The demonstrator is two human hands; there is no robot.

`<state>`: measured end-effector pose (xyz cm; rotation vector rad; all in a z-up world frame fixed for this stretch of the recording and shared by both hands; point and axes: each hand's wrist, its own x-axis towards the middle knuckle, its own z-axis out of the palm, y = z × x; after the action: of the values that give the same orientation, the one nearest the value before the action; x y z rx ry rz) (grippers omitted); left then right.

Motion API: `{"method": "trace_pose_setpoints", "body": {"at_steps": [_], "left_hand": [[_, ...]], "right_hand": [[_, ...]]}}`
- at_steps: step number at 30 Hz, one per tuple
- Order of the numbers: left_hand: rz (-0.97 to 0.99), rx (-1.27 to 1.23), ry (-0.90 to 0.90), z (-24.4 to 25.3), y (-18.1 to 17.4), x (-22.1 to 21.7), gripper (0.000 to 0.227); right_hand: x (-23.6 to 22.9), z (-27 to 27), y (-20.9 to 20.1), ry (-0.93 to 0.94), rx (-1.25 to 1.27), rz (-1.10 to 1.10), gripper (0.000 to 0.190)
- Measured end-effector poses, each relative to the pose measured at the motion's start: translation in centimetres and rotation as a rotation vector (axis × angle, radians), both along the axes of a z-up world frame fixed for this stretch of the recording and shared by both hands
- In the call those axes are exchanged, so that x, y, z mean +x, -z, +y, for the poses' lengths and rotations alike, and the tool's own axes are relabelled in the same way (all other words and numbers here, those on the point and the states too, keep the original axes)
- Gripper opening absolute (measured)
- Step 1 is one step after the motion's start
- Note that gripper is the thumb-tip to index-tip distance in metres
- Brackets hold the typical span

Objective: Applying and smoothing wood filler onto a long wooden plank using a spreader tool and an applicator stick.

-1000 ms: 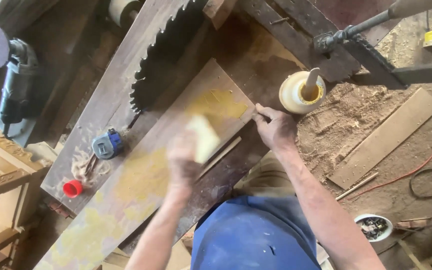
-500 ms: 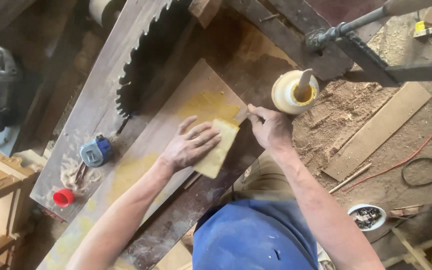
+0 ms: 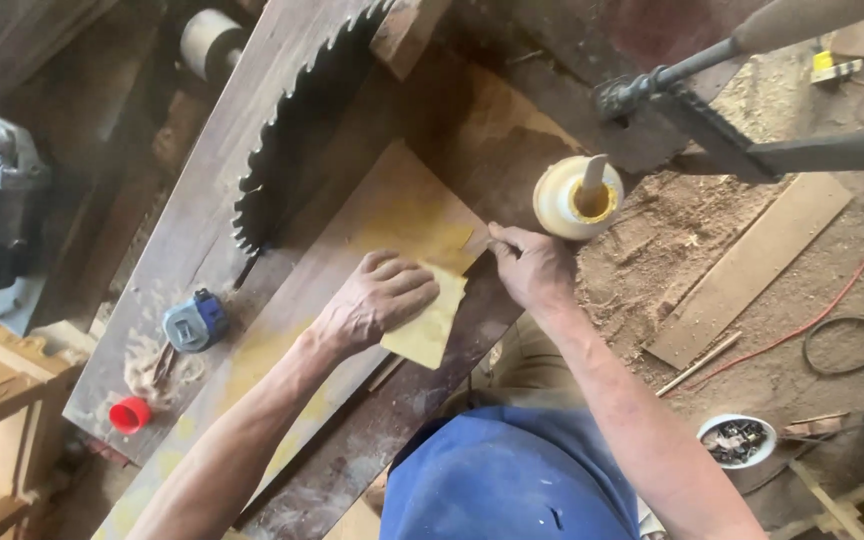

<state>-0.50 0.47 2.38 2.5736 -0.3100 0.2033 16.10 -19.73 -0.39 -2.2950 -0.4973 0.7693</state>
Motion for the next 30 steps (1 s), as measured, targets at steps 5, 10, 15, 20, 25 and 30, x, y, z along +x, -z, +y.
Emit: {"method": "trace_pose_setpoints", "body": {"at_steps": [5,10,15,20,25,30], "left_hand": [[-0.091,0.060,-0.062,0.1,2.5,2.6,0.028],[0.086,-0.040,-0.031,1.2,-2.1,-2.1,0.029],[0.131,-0.122,-0.228,2.5,-0.2,-4.1,0.033],[-0.023,0.070,-0.294,-2.4,0.2,-7.5,0.028],[0.006,-0.076,-0.346,-2.3,4.0,-7.7,0.077],[-0.091,0.089,-0.407,-4.0,0.9,-5.5,0.035]], "right_hand": [[-0.2,0.2,0.5,0.014,-0.019,0.016,0.017],[0.2,-0.2,0.0,-0.012,-0.027,0.016,0.018],[-0.2,-0.2,-0.1,0.027,-0.054,0.045,0.018],[-0.1,0.1,0.2,0.040,0.007,0.035,0.020],[-0.3,0.1,-0.3,0.033,-0.050,-0.022,0.015],[-0.5,0.4,0.3,0.037,-0.079,-0.030,0.014]]}}
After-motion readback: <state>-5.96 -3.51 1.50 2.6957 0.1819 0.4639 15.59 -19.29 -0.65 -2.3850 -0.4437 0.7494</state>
